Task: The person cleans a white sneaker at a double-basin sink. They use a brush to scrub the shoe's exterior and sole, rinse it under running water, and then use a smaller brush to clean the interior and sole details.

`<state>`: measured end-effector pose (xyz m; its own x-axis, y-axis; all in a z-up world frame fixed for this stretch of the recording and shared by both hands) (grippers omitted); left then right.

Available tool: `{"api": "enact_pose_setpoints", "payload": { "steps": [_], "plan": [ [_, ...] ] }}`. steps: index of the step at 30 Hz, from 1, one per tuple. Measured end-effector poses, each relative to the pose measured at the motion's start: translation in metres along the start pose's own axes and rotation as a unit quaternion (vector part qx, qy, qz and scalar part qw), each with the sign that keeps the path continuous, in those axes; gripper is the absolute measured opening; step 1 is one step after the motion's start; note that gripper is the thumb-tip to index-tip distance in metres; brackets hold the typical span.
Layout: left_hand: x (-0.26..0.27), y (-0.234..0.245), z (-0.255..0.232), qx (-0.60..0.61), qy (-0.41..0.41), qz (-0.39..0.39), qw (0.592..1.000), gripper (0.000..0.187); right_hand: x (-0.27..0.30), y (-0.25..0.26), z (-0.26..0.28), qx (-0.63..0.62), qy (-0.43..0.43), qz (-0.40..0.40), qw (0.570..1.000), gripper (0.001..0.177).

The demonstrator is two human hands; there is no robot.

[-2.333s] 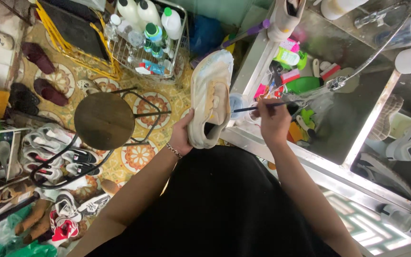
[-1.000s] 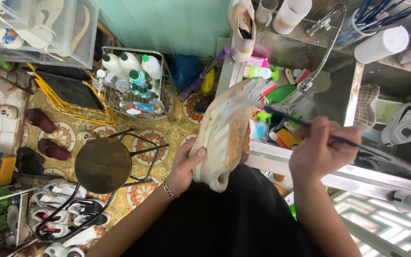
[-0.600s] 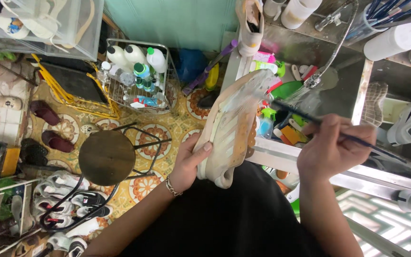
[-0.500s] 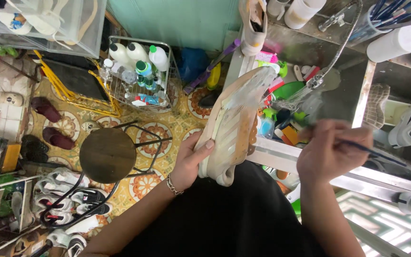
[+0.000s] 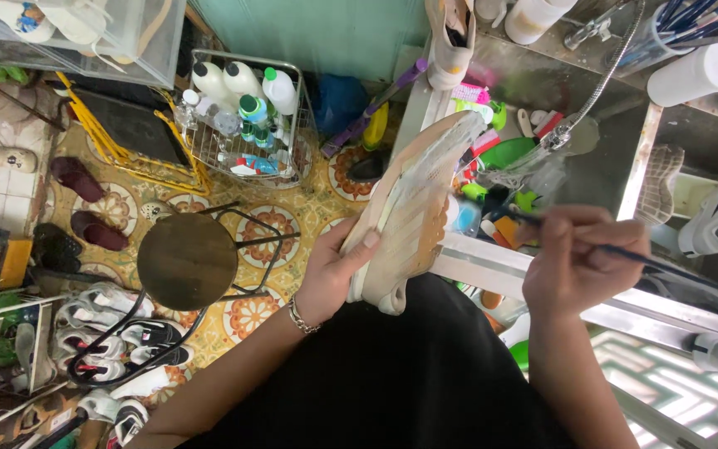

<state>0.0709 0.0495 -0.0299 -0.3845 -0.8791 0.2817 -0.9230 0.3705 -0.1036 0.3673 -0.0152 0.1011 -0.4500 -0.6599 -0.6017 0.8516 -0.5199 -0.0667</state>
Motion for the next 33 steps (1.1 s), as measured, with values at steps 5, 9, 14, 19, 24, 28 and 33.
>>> {"api": "enact_pose_setpoints", "payload": {
  "steps": [5, 9, 14, 19, 24, 28, 33],
  "plan": [
    [-0.004, 0.003, 0.006, 0.002, -0.016, -0.023, 1.000, 0.045, 0.009, -0.005, 0.003, -0.016, -0.048, 0.020, 0.999, 0.030],
    [-0.007, -0.001, 0.002, 0.145, -0.019, -0.029, 0.989, 0.038, 0.005, -0.013, 0.006, 0.007, -0.008, 0.029, 1.000, 0.032],
    [-0.014, -0.005, 0.005, 0.187, 0.016, -0.066, 0.980, 0.061, 0.020, -0.006, -0.005, -0.016, -0.057, 0.065, 0.996, 0.033],
    [-0.016, 0.001, 0.007, 0.207, 0.116, -0.144, 0.961, 0.064, 0.021, 0.003, -0.012, -0.038, -0.047, 0.041, 0.997, 0.030],
    [-0.016, 0.007, 0.006, 0.264, 0.131, -0.179, 0.939, 0.070, 0.034, 0.014, -0.036, -0.105, -0.105, 0.034, 0.988, 0.029],
    [-0.018, 0.003, 0.004, 0.293, 0.153, -0.171, 0.928, 0.074, 0.030, 0.013, -0.033, -0.064, -0.068, 0.018, 0.995, 0.033],
    [-0.017, 0.003, 0.001, 0.343, 0.190, -0.146, 0.908, 0.084, 0.023, 0.018, -0.047, -0.082, -0.078, -0.011, 0.994, 0.040]
  ]
}}
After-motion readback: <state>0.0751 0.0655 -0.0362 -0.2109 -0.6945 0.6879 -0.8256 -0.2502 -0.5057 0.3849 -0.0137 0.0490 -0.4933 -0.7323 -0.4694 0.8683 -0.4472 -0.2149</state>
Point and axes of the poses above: each hand's wrist, its own x-axis away from the middle knuckle, its own y-axis out of the back of the hand, z = x × y, the point moved 8 cm from there along -x, towards the middle knuckle, and after that the axes turned 8 degrees about -x, right-handed, at the moved point
